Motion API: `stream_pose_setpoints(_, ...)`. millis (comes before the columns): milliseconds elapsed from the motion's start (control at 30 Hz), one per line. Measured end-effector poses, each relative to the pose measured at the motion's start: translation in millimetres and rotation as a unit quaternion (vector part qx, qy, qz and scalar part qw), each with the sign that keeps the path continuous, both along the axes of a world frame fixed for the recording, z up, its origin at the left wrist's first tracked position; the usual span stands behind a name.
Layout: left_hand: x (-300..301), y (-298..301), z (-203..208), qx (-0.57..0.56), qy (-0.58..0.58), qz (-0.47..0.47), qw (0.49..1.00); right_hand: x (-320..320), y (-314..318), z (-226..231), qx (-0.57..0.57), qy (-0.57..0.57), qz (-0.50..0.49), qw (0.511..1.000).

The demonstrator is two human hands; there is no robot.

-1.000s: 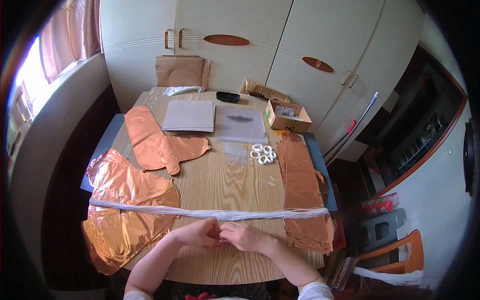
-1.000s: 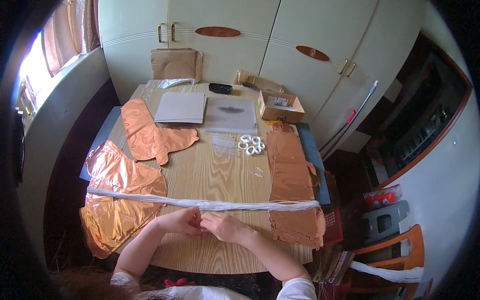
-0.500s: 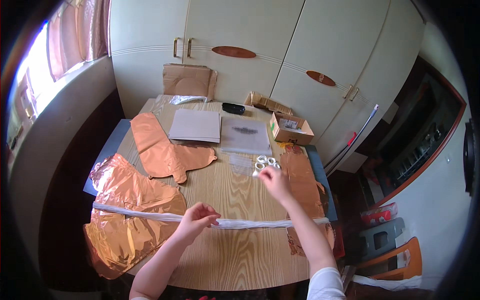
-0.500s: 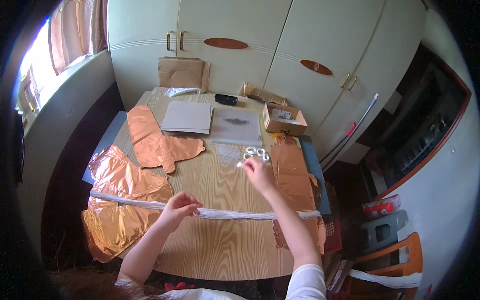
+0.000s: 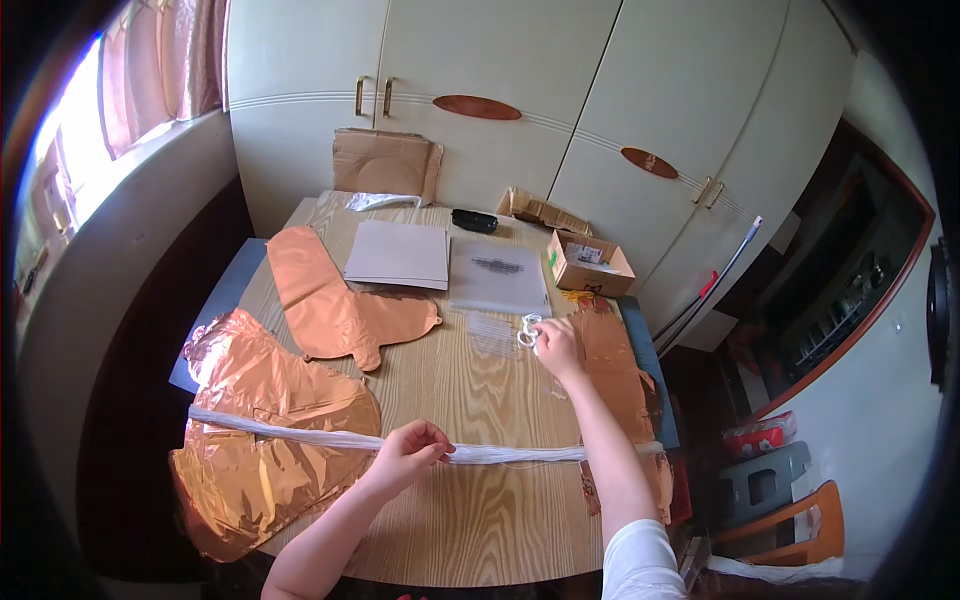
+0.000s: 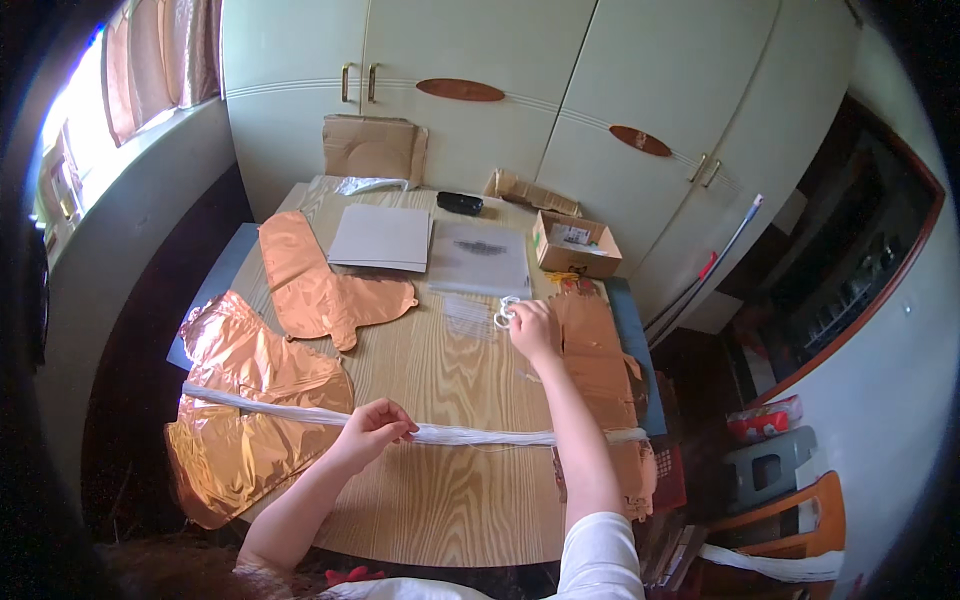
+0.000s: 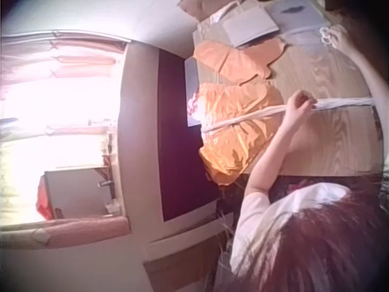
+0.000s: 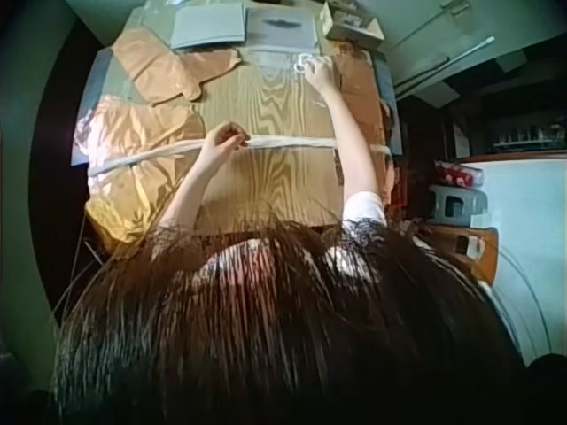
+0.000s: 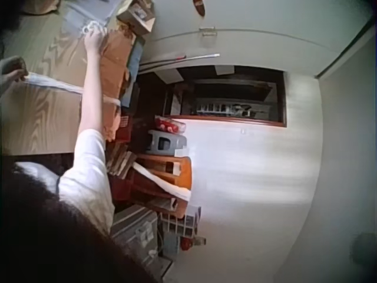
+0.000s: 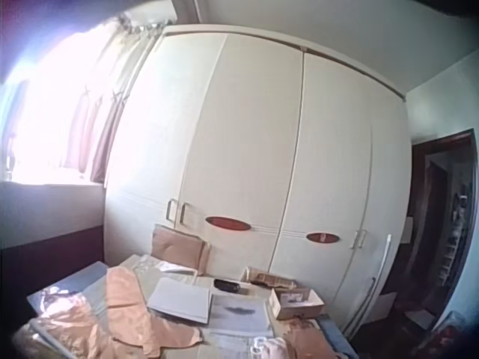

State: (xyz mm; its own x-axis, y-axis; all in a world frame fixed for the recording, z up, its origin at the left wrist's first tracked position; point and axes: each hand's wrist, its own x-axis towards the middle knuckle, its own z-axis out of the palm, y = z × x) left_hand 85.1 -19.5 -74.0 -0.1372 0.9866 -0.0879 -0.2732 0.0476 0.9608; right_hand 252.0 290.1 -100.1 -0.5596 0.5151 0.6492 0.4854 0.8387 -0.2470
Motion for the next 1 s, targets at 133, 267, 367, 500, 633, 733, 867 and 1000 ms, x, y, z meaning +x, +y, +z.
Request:
stream_pose_setpoints(133, 1, 0, 0, -0.006, -0.006, 0.003, 1.0, 3, 6, 7, -0.055, 0.006, -0.024, 0.998)
stream_pose_setpoints(267, 1, 2, -2, -0.008, -0.005, -0.001, 1.0, 3, 8, -3, -0.045, -0.105, -0.062, 0.991)
stream_pose_setpoints(367, -1, 2, -6, -0.005, 0.002, -0.003, 1.0, 3, 5, -3, -0.08, -0.143, -0.067, 0.984)
stream_pose_setpoints(500, 0, 2, -7, 0.0, 0.024, -0.009, 1.0, 3, 4, -3, -0.095, -0.157, -0.072, 0.98)
stream_pose_setpoints(633, -1, 0, -6, -0.001, 0.027, -0.008, 1.0, 2, -1, -3, -0.081, -0.096, -0.053, 0.991)
stream_pose_setpoints(733, 1, 1, -5, 0.0, 0.022, -0.009, 1.0, 15, 4, -6, -0.072, -0.08, -0.068, 0.992)
stream_pose_setpoints(867, 0, 0, -7, -0.004, 0.037, -0.009, 0.999, 24, 4, -5, -0.124, -0.129, -0.084, 0.98)
stream_pose_setpoints(1000, 0, 1, -5, 0.006, 0.042, -0.011, 0.999, 26, 4, -8, -0.124, -0.125, -0.076, 0.981)
